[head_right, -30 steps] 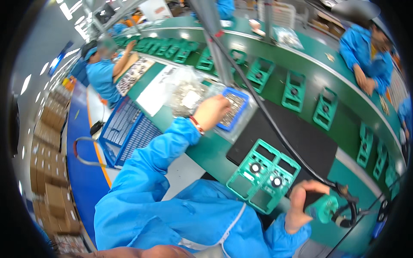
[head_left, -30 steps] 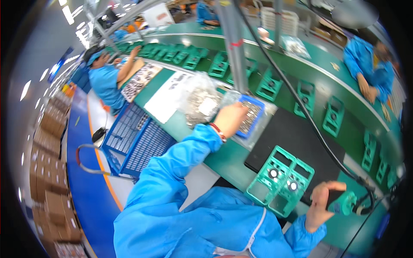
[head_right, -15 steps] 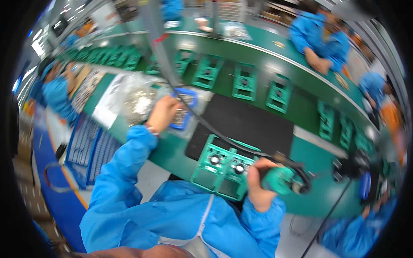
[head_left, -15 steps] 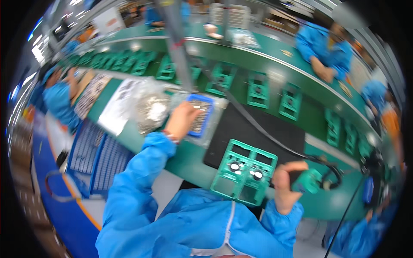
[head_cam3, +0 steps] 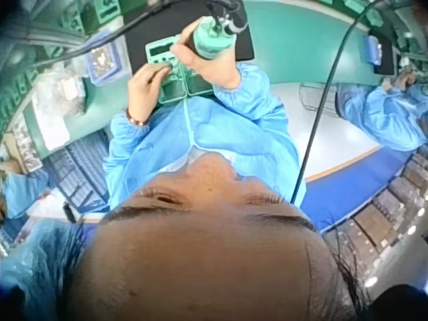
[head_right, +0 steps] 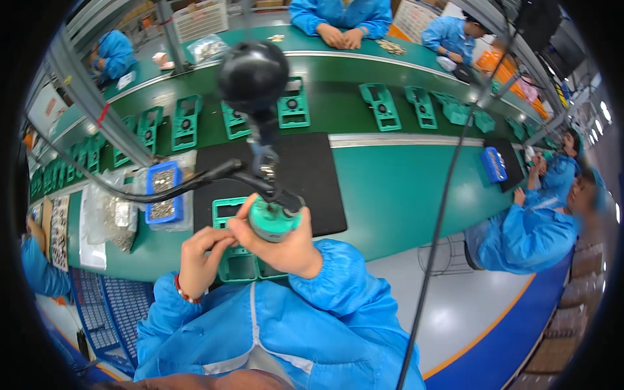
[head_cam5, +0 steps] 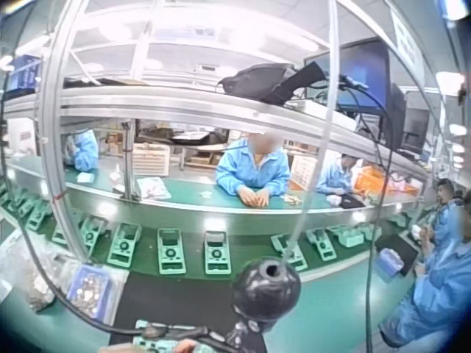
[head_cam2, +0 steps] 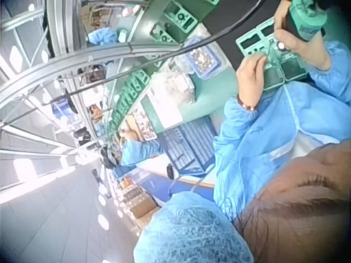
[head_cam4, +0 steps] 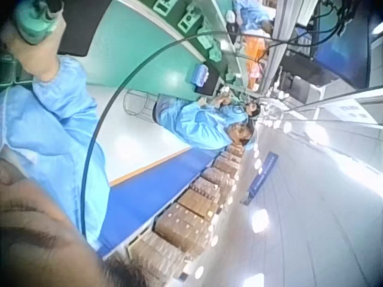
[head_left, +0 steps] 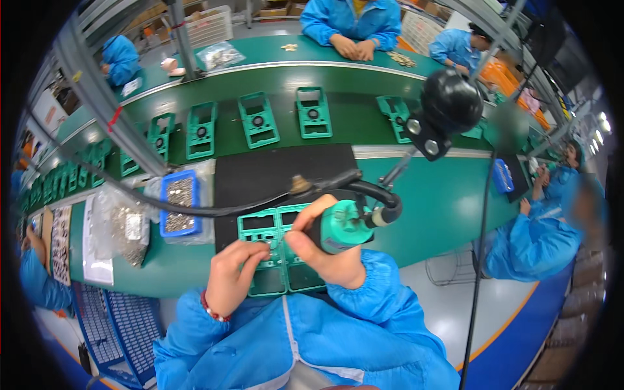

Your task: Assembling components into green electronic device housings using an electric screwdriver on an assembly line.

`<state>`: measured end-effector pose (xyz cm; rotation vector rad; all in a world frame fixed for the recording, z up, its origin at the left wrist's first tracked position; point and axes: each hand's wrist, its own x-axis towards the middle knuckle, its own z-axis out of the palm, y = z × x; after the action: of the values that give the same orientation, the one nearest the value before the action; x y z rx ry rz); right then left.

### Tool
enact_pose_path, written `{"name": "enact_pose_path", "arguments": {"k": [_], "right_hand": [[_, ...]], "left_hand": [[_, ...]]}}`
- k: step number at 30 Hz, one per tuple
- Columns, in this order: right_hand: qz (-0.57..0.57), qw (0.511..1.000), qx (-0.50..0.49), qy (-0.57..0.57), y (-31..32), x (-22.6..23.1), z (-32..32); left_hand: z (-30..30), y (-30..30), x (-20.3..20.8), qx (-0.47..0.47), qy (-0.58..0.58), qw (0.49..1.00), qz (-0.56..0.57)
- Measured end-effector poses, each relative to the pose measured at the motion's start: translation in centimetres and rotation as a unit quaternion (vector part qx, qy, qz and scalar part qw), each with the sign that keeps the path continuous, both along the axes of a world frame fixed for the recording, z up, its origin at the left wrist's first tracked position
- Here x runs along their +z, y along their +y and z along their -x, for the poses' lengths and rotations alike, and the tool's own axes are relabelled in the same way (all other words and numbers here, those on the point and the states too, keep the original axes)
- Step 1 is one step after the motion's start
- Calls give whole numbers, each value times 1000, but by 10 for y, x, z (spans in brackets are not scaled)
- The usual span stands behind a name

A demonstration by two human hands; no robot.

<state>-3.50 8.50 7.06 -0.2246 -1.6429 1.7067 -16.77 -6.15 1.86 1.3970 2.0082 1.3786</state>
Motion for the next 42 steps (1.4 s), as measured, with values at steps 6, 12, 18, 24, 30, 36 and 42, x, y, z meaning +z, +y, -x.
{"name": "enact_pose_path", "arguments": {"k": [6,12,18,24,30,36,42], "right_hand": [[35,996,68,35,-12,-6,-3],[15,998,39,54,-19,-2,-1],[-2,999,38,31,-19,5,-8],[-31,999,31,19,-21,3,-5],[-69,992,24,102,-31,-1,3],[-40,998,17,50,-25,-16,7],[-98,992,73,-12,-13,-15,-3]], "left_hand": [[-27,10,-9,-52,86,991,-87],[-45,18,-1,-45,-19,996,-80],[-54,23,-6,-10,-123,987,-103],[-51,19,-9,-20,-161,982,-97],[-47,8,2,-29,-153,987,-45],[-31,8,-34,-66,71,992,-82],[-30,9,-27,-50,32,991,-116]]}}
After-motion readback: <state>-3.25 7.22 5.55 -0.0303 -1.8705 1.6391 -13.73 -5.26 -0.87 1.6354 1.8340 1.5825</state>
